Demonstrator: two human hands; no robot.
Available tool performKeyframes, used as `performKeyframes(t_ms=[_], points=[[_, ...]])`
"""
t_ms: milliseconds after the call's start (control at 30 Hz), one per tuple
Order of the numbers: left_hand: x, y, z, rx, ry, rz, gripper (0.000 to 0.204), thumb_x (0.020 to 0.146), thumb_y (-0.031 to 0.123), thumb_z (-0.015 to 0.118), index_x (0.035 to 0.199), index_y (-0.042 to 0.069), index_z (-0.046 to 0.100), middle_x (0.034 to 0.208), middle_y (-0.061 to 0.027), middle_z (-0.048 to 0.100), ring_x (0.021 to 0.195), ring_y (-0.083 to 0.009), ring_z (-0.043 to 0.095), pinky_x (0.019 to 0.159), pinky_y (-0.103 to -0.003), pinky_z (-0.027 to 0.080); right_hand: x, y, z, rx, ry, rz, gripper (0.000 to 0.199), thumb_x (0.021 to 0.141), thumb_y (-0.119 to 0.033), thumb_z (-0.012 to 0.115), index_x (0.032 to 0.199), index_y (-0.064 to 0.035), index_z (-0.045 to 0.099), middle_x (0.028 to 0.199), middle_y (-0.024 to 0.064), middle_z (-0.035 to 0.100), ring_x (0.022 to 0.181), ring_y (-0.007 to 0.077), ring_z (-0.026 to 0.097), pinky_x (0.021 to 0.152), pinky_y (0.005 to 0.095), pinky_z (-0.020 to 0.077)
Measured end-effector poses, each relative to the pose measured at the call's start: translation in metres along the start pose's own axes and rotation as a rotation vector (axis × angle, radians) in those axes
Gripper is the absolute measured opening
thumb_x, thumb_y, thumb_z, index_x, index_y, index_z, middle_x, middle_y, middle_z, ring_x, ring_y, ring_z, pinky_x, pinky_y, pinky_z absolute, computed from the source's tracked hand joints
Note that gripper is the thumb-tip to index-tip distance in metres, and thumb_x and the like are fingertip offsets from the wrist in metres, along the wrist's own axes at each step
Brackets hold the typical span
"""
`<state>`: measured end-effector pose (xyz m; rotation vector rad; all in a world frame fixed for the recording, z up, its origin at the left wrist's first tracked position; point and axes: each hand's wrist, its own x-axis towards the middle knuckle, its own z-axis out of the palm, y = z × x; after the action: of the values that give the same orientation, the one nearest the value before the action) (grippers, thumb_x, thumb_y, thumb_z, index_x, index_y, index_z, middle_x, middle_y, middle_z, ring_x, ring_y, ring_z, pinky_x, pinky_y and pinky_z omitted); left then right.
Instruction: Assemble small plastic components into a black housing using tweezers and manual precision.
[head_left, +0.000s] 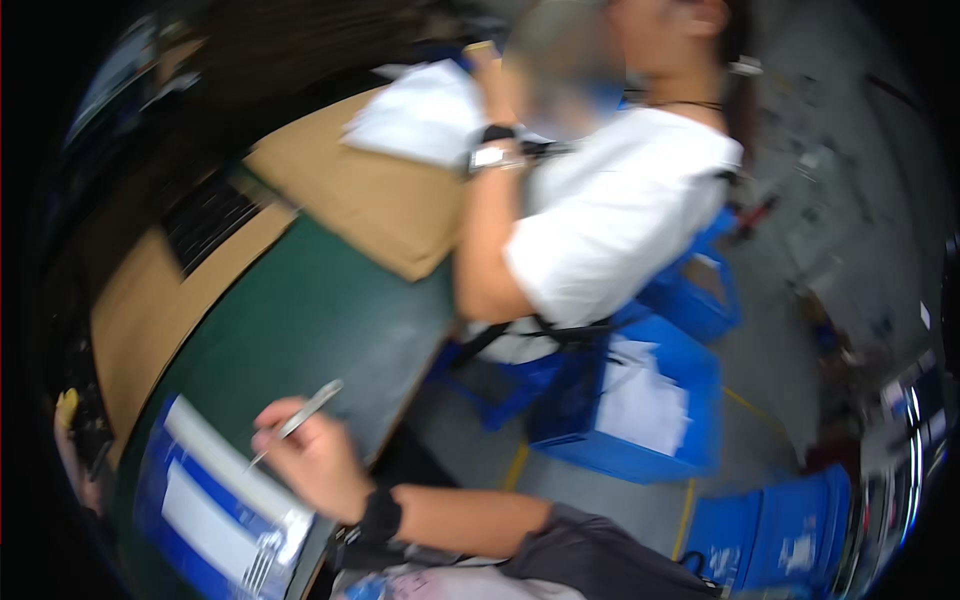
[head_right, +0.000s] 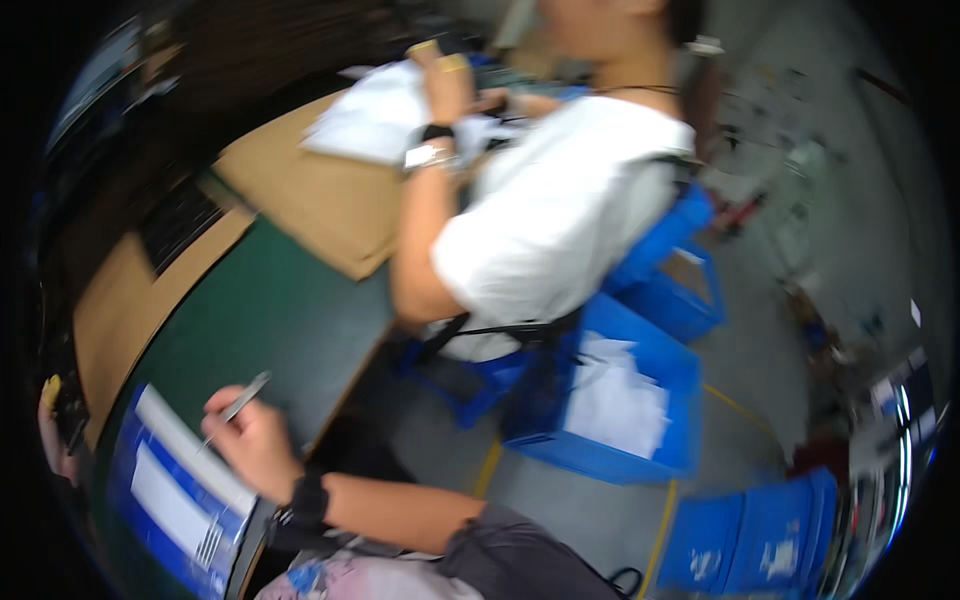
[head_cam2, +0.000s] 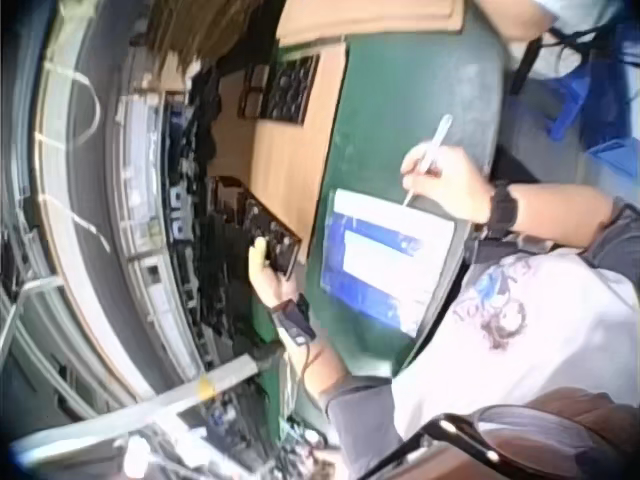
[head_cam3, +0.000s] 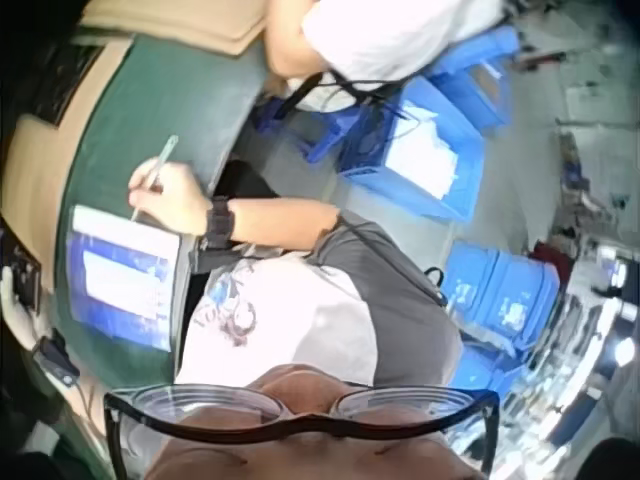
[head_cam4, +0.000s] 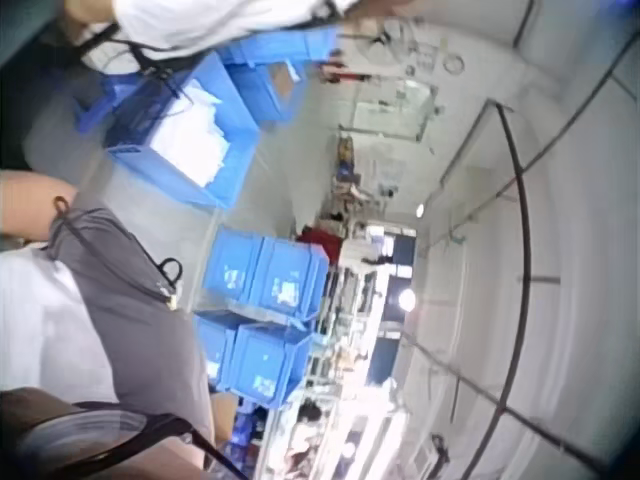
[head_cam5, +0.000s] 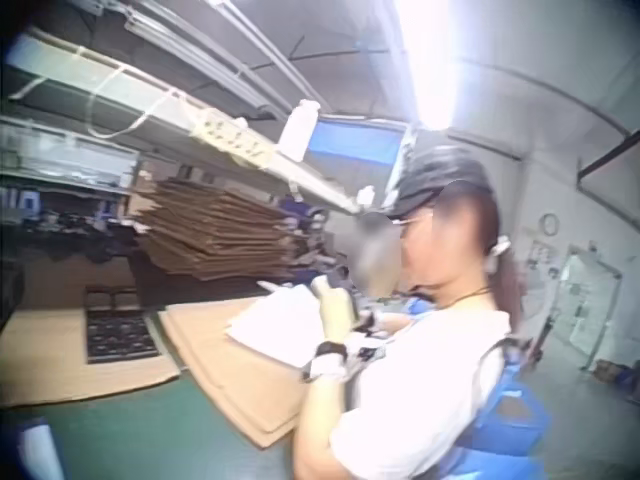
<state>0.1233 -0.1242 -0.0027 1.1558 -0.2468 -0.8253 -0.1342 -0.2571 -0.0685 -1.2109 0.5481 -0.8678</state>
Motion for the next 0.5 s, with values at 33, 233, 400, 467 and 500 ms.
performKeyframes(t_ms=[33,233,400,467,500], points=[[-0.055,0.005,-0.003,-0.145,0.185,0.132,0.027,0.081,0.023,0.048,0.096,0.001,0.053,0.093,-0.0116,0.057,0.079,-0.0186,0.058,0.066,-0.025,0.049,-0.01,-0.014,0.009,0.006,-0.049,0.013,0.014,0.074,-0.004,0.058,0.086,-0.0021,0.052,0.073,0.0002,0.051,0.067,0.0043,0.047,0.058,0.0181,0.0397],[-0.186,-0.01,0.019,0.12,0.531,0.47,0.036,0.082,0.012,0.044,0.115,0.0,0.038,0.098,-0.0069,0.053,0.08,-0.0125,0.054,0.069,-0.023,0.045,-0.032,-0.02,0.004,-0.237,-0.28,-0.338,0.017,0.073,0.006,0.053,0.089,0.0035,0.046,0.077,0.0113,0.056,0.068,0.012,0.055,0.061,0.0207,0.0446],[-0.21,-0.027,0.039,-0.145,0.583,0.575,0.037,0.082,0.01,0.045,0.116,0.001,0.036,0.099,-0.0079,0.052,0.083,-0.0135,0.054,0.069,-0.022,0.046,-0.063,-0.037,0.037,0.051,-0.419,-0.041,0.022,0.073,0.003,0.056,0.094,0.0038,0.048,0.076,0.0073,0.057,0.064,0.0055,0.051,0.055,0.0166,0.0392],[-0.203,-0.04,0.03,-0.175,0.602,0.535,0.038,0.081,0.011,0.047,0.117,0.003,0.036,0.098,-0.0071,0.053,0.08,-0.0121,0.054,0.068,-0.021,0.046,-0.059,-0.035,0.049,0.024,-0.444,0.241,0.021,0.074,0.004,0.055,0.094,0.004,0.048,0.076,0.0065,0.056,0.068,0.0059,0.051,0.059,0.0158,0.0389],[-0.199,-0.046,0.026,-0.189,0.576,0.488,0.038,0.081,0.011,0.048,0.116,0.003,0.036,0.097,-0.0067,0.053,0.079,-0.0115,0.054,0.068,-0.021,0.046,-0.061,-0.032,0.051,-0.011,-0.419,0.232,0.021,0.074,0.004,0.054,0.094,0.0042,0.048,0.075,0.0059,0.055,0.069,0.0065,0.051,0.061,0.0161,0.0395]])
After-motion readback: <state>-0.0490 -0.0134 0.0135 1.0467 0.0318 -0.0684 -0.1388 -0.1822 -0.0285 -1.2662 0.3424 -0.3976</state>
